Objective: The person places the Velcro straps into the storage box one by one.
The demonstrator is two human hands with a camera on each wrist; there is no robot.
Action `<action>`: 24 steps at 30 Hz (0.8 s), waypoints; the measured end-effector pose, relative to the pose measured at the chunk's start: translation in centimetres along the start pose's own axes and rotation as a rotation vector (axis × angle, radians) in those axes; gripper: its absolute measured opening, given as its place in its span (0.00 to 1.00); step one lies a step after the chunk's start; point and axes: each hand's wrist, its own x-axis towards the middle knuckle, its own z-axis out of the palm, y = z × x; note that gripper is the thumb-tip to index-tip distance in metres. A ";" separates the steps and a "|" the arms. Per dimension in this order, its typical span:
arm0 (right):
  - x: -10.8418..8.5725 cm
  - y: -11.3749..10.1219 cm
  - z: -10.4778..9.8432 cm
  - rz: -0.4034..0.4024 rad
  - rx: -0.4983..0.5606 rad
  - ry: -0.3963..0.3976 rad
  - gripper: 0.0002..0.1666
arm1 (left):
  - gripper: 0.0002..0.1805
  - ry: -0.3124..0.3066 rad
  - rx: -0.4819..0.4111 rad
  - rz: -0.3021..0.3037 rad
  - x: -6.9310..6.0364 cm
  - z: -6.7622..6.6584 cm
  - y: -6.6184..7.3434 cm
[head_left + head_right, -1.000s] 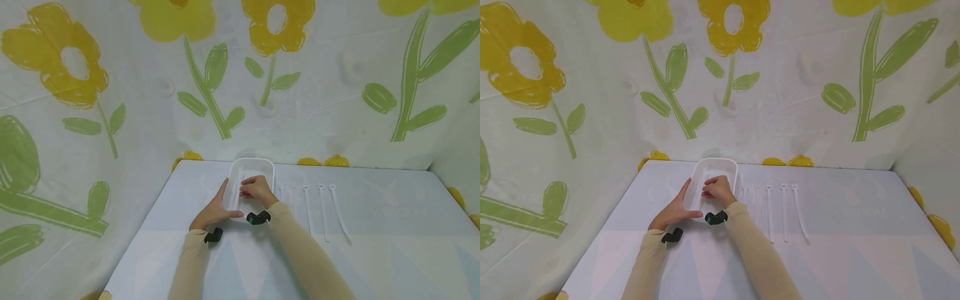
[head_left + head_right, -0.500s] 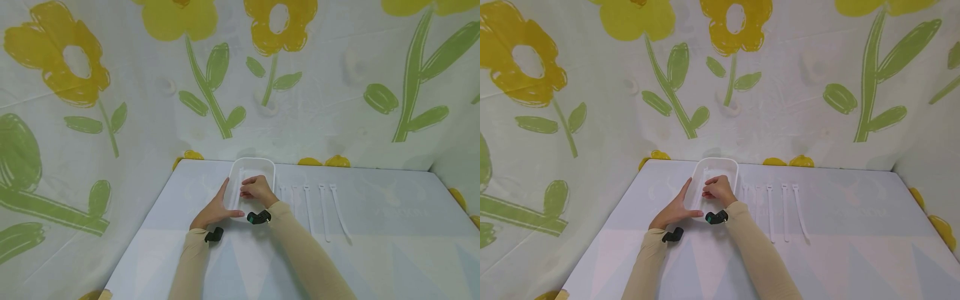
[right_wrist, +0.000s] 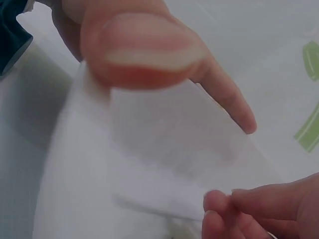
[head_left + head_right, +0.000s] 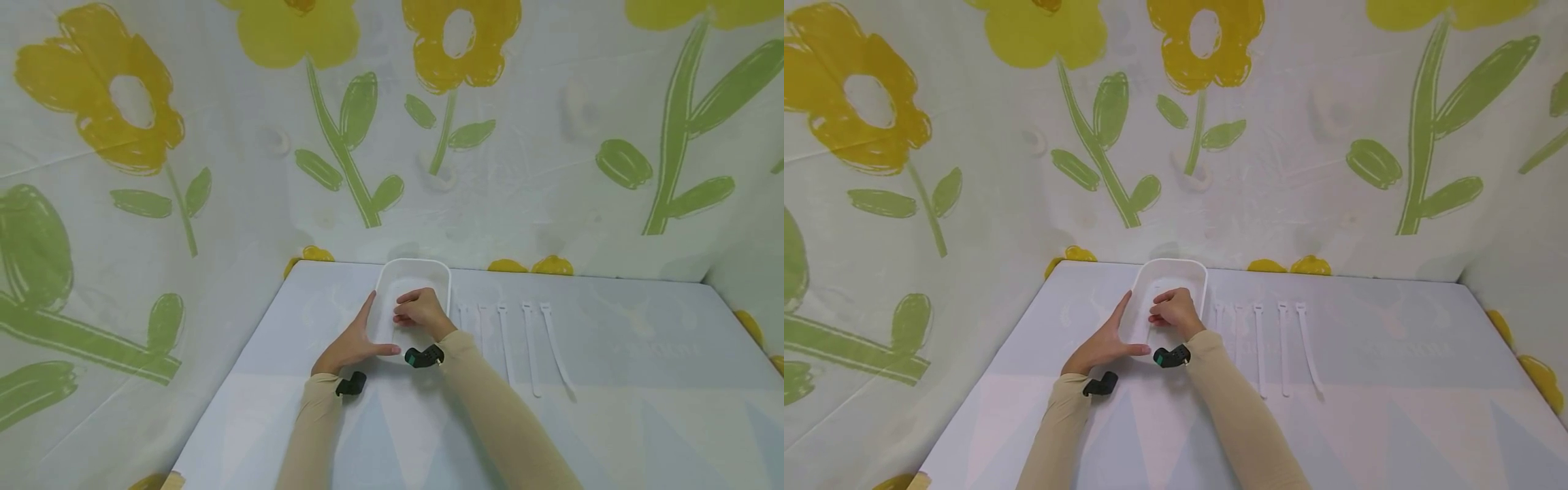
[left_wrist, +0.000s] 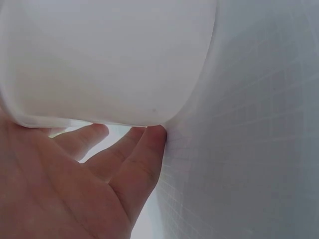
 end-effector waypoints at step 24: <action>-3.2 -3.8 -3.4 -0.189 0.082 0.029 0.16 | 0.74 0.013 -0.007 -0.021 0.4 0.2 -0.1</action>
